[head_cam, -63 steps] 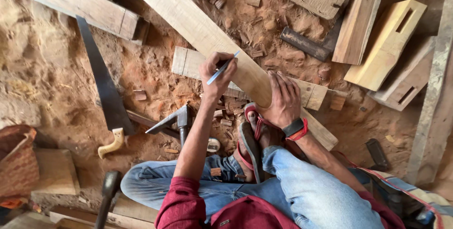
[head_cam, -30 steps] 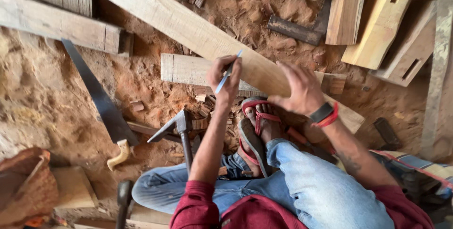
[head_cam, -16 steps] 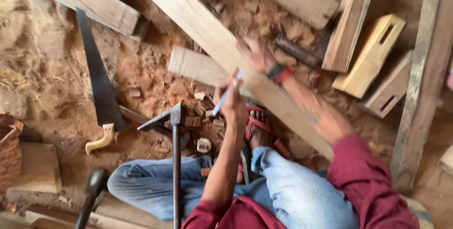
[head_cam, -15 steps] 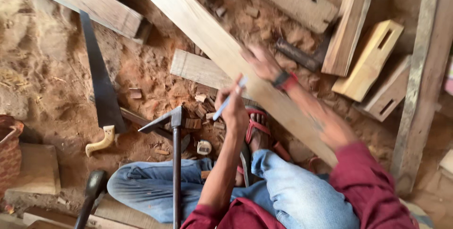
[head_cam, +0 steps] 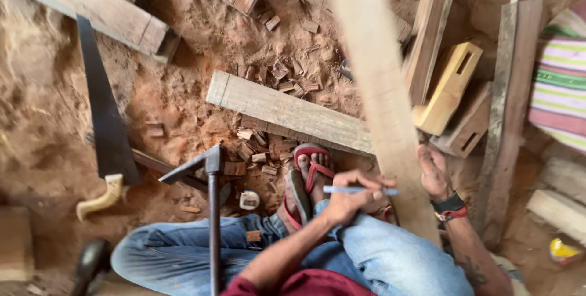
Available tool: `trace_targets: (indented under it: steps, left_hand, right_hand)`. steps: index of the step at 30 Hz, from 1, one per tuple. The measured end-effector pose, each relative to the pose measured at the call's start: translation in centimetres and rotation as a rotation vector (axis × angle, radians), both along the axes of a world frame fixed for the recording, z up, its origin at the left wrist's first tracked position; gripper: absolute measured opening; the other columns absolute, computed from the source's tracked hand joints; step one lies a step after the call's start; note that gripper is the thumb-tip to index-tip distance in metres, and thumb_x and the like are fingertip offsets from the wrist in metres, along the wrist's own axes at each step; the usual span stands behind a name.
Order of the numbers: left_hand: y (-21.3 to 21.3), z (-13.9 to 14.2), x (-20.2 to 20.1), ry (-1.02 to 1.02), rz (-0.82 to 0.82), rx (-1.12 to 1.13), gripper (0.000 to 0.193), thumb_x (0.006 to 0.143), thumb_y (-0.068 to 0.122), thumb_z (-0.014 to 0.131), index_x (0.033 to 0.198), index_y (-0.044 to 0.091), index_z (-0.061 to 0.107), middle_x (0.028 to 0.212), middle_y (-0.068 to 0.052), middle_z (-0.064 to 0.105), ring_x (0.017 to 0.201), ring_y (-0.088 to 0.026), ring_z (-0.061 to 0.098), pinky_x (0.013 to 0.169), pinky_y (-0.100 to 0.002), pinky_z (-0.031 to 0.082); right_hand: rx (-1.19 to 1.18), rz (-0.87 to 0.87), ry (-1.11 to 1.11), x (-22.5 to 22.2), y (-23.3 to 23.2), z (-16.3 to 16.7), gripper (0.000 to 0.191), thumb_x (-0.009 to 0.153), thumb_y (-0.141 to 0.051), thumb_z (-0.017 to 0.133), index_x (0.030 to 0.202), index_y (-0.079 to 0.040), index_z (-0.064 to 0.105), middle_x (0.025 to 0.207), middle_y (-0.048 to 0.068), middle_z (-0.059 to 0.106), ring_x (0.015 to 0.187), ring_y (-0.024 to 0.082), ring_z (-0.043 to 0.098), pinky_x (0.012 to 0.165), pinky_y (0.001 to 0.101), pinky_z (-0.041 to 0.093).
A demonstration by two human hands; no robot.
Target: The person sits on the ground and uses a pencil to draw curved lines on a long wooden plank. They hold the plank with one hand and draw with the other, occasionally repositioning the plank to continue the markings.
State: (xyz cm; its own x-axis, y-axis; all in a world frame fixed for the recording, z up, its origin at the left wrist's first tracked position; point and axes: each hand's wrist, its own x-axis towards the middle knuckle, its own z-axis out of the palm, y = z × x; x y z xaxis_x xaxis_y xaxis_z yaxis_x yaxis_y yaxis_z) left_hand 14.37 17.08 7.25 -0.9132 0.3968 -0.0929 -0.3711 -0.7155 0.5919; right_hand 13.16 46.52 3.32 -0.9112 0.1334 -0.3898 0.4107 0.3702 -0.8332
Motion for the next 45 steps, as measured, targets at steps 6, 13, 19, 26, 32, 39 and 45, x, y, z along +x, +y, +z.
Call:
trace_targets:
  steps: [6,13,19,26,32,39,45]
  left_hand:
    - [2.3,-0.5,-7.6,0.081,0.058,-0.019,0.004,0.093,0.002,0.071,0.096,0.001,0.071,0.110,-0.016,0.075,0.114,-0.026,0.071,0.124,-0.048,0.043]
    - [-0.8,1.7,-8.8,0.222,0.264,-0.418,0.009,0.091,0.005,0.076,0.097,0.002,0.069,0.108,-0.015,0.077,0.110,-0.025,0.073,0.121,-0.047,0.043]
    - [-6.4,-2.5,-7.2,-0.366,0.226,-0.814,0.028,0.101,0.014,0.067,0.128,0.020,0.069,0.096,-0.010,0.068,0.079,-0.025,0.057,0.075,-0.047,0.045]
    - [-20.5,-7.3,-1.9,-0.044,0.717,-0.857,0.012,0.097,0.000,0.072,0.108,-0.001,0.069,0.103,-0.013,0.072,0.087,-0.014,0.066,0.075,-0.026,0.056]
    - [-18.4,-7.4,-5.4,0.236,0.641,-0.923,0.012,0.094,0.000,0.072,0.106,0.001,0.069,0.100,-0.013,0.074,0.087,-0.017,0.074,0.076,-0.028,0.063]
    - [-9.0,-6.7,-14.3,0.520,0.314,-1.031,0.014,0.089,0.003,0.079,0.101,0.003,0.071,0.097,-0.012,0.075,0.083,-0.019,0.074,0.074,-0.030,0.062]
    - [-8.4,-8.5,-15.4,0.579,0.260,-1.178,0.014,0.089,0.004,0.081,0.098,0.002,0.072,0.093,-0.013,0.076,0.077,-0.016,0.075,0.067,-0.029,0.062]
  right_hand:
    - [0.048,-0.247,0.180,-10.4,-1.0,2.7,0.034,0.109,-0.044,0.050,0.093,-0.014,0.055,0.084,-0.008,0.044,0.075,0.007,0.038,0.062,0.0297,0.033]
    - [0.520,-0.657,0.105,-34.1,-3.5,4.0,0.079,0.097,-0.075,0.040,0.140,-0.012,0.061,0.138,0.012,0.069,0.129,0.029,0.058,0.120,0.0576,0.010]
    - [-0.298,-0.657,0.405,-30.7,-13.4,-0.5,0.090,0.085,-0.067,0.067,0.145,-0.004,0.042,0.148,0.017,0.054,0.136,0.029,0.056,0.112,0.0439,0.048]
    - [-0.545,-0.465,0.095,-17.6,-19.9,-6.7,0.061,0.093,-0.050,0.078,0.131,-0.007,0.056,0.126,0.004,0.059,0.109,0.013,0.055,0.093,0.0313,0.044]
    - [-0.574,-0.291,-0.110,-19.2,-16.2,-4.1,0.076,0.084,-0.053,0.075,0.138,-0.005,0.055,0.123,0.013,0.066,0.098,0.022,0.065,0.081,0.0377,0.054]
    - [-0.516,-0.489,0.188,-23.3,-15.8,-4.7,0.089,0.083,-0.046,0.085,0.146,-0.003,0.039,0.142,0.016,0.059,0.129,0.022,0.060,0.112,0.0377,0.049]
    - [-0.456,-0.376,0.230,-22.6,-15.3,-5.9,0.078,0.088,-0.052,0.080,0.137,0.003,0.057,0.138,0.015,0.066,0.132,0.024,0.062,0.119,0.0387,0.047]
